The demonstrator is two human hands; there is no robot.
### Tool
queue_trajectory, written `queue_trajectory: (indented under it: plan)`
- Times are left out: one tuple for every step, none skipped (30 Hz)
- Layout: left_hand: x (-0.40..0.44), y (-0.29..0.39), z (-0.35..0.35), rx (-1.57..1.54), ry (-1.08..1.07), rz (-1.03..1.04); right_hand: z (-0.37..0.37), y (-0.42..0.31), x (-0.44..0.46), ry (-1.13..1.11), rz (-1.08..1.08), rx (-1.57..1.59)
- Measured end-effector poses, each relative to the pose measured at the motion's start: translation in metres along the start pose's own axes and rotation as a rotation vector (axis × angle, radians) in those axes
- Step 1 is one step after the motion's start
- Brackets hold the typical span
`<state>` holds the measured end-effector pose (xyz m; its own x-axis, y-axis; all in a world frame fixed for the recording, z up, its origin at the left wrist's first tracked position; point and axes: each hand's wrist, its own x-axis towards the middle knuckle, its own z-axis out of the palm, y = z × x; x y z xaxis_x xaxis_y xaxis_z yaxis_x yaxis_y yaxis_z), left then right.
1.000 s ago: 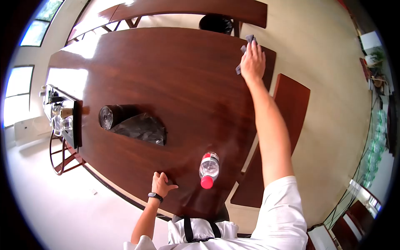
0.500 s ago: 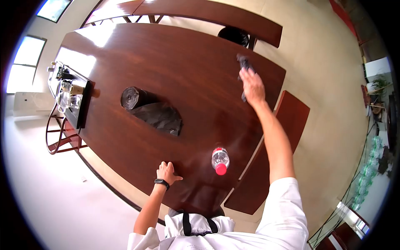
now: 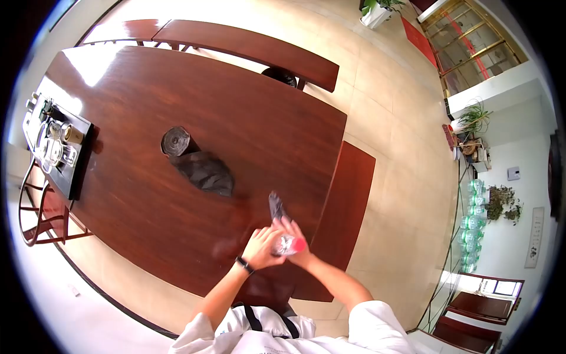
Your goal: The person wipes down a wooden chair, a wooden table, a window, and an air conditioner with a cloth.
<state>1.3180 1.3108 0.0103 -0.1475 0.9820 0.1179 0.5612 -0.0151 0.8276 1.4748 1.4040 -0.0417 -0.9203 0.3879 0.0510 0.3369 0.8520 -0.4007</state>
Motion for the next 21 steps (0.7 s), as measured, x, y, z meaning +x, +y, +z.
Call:
queue_trajectory:
  plan:
    - [-0.018,-0.005,-0.010,-0.091,0.038,-0.026,0.018,-0.019,-0.016,-0.012,0.047,0.119]
    - [-0.031,-0.012,-0.019,-0.134,0.067,-0.051,0.043,-0.038,-0.039,-0.104,-0.010,0.150]
    - [-0.040,-0.017,-0.028,-0.183,0.108,-0.102,0.065,-0.052,-0.056,-0.197,-0.066,0.181]
    - [-0.040,-0.020,-0.035,-0.173,0.158,-0.130,0.057,-0.074,-0.056,-0.170,-0.241,0.109]
    - [-0.036,-0.023,-0.041,-0.162,0.209,-0.156,0.048,-0.091,-0.054,-0.138,-0.417,0.034]
    - [-0.028,-0.027,-0.046,-0.074,0.236,-0.128,0.050,-0.093,-0.050,-0.146,-0.478,0.061]
    - [-0.021,-0.037,-0.048,-0.074,0.232,-0.125,0.048,-0.086,-0.038,-0.138,-0.466,0.067]
    - [-0.014,-0.050,-0.050,-0.056,0.232,-0.090,0.045,-0.070,-0.027,-0.183,-0.528,0.081]
    - [-0.006,-0.060,-0.051,-0.040,0.229,-0.060,0.039,-0.055,-0.015,-0.233,-0.589,0.101]
    - [0.003,-0.066,-0.051,-0.045,0.223,-0.080,0.036,-0.038,0.001,-0.144,-0.548,0.079]
    - [0.013,-0.071,-0.052,-0.054,0.232,-0.078,0.033,-0.017,0.020,-0.057,-0.502,0.056]
    - [0.024,-0.074,-0.051,-0.083,0.244,-0.069,0.027,0.003,0.040,0.000,-0.441,0.027]
    - [0.035,-0.078,-0.051,-0.112,0.254,-0.060,0.023,0.024,0.059,0.030,-0.424,0.034]
    - [0.048,-0.083,-0.048,-0.100,0.282,-0.049,0.017,0.045,0.077,0.028,-0.445,0.052]
    - [0.061,-0.090,-0.043,-0.117,0.354,-0.014,0.008,0.060,0.094,0.021,-0.455,0.046]
    - [0.075,-0.095,-0.041,-0.114,0.381,-0.036,0.003,0.076,0.108,0.020,-0.463,0.054]
    - [0.091,-0.101,-0.039,-0.110,0.409,-0.060,-0.003,0.091,0.123,0.060,-0.472,0.023]
    - [0.106,-0.104,-0.037,-0.169,0.476,-0.059,-0.013,0.103,0.136,0.050,-0.437,0.051]
    - [0.120,-0.108,-0.036,-0.227,0.550,-0.058,-0.017,0.117,0.148,0.090,-0.417,0.041]
    - [0.130,-0.111,-0.038,-0.207,0.562,-0.071,-0.019,0.130,0.161,0.115,-0.402,-0.042]
    - [0.137,-0.113,-0.044,-0.185,0.576,-0.084,-0.021,0.143,0.176,0.153,-0.337,-0.082]
